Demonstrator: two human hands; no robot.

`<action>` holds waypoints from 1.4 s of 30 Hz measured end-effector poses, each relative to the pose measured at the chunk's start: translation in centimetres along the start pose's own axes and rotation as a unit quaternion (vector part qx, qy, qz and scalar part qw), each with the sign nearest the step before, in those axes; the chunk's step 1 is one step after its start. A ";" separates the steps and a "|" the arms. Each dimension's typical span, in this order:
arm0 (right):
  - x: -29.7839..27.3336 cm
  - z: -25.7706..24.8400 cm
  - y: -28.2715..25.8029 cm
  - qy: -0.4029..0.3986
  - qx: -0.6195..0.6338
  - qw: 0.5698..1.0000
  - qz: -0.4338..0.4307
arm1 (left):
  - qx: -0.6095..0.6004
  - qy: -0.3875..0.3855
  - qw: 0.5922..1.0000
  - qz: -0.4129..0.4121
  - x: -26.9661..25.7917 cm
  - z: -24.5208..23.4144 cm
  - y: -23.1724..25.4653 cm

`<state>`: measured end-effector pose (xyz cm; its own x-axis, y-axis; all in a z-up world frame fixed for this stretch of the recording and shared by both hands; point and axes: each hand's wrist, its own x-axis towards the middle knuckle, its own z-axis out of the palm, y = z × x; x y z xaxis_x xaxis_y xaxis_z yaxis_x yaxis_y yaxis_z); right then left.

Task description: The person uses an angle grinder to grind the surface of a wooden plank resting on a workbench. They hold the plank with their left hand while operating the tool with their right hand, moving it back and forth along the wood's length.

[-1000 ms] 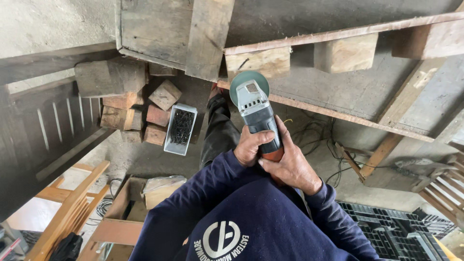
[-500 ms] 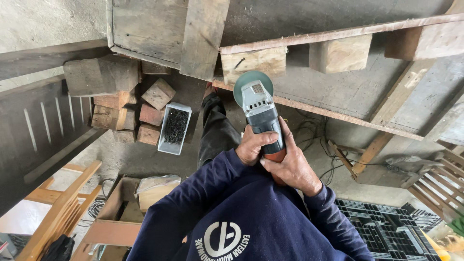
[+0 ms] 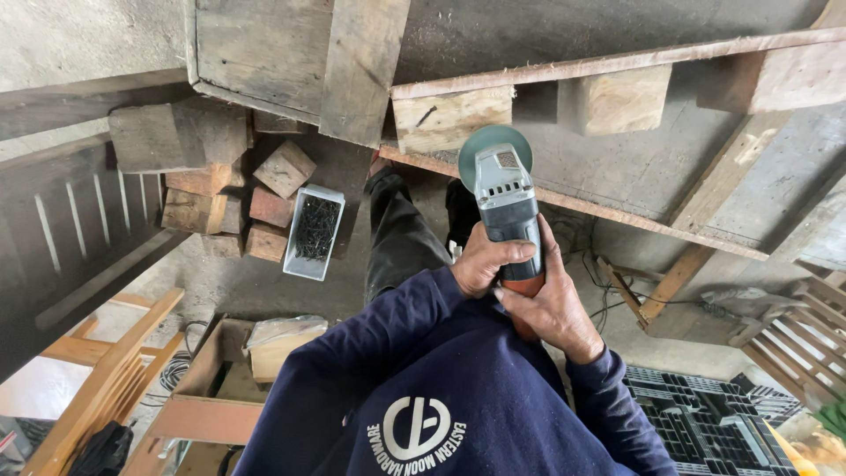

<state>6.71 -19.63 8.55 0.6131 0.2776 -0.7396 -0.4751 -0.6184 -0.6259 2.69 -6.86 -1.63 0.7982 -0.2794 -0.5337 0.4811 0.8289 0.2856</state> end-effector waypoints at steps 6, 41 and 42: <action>0.0 -1.3 0.5 0.002 0.017 1.000 -0.010 | 0.011 -0.030 0.999 -0.010 1.2 1.3 -0.4; 0.5 0.2 -3.8 -0.040 0.003 0.996 -0.082 | -0.055 -0.005 0.998 0.013 -0.1 1.4 3.9; 0.6 0.0 -3.6 -0.036 0.001 0.996 -0.087 | -0.057 -0.016 0.998 0.015 0.1 1.6 3.8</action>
<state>8.76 -17.21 10.41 0.6401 0.4321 -0.6352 -0.3664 -0.5551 -0.7468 5.20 -4.52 0.69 0.8239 -0.2670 -0.4999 0.4137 0.8862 0.2086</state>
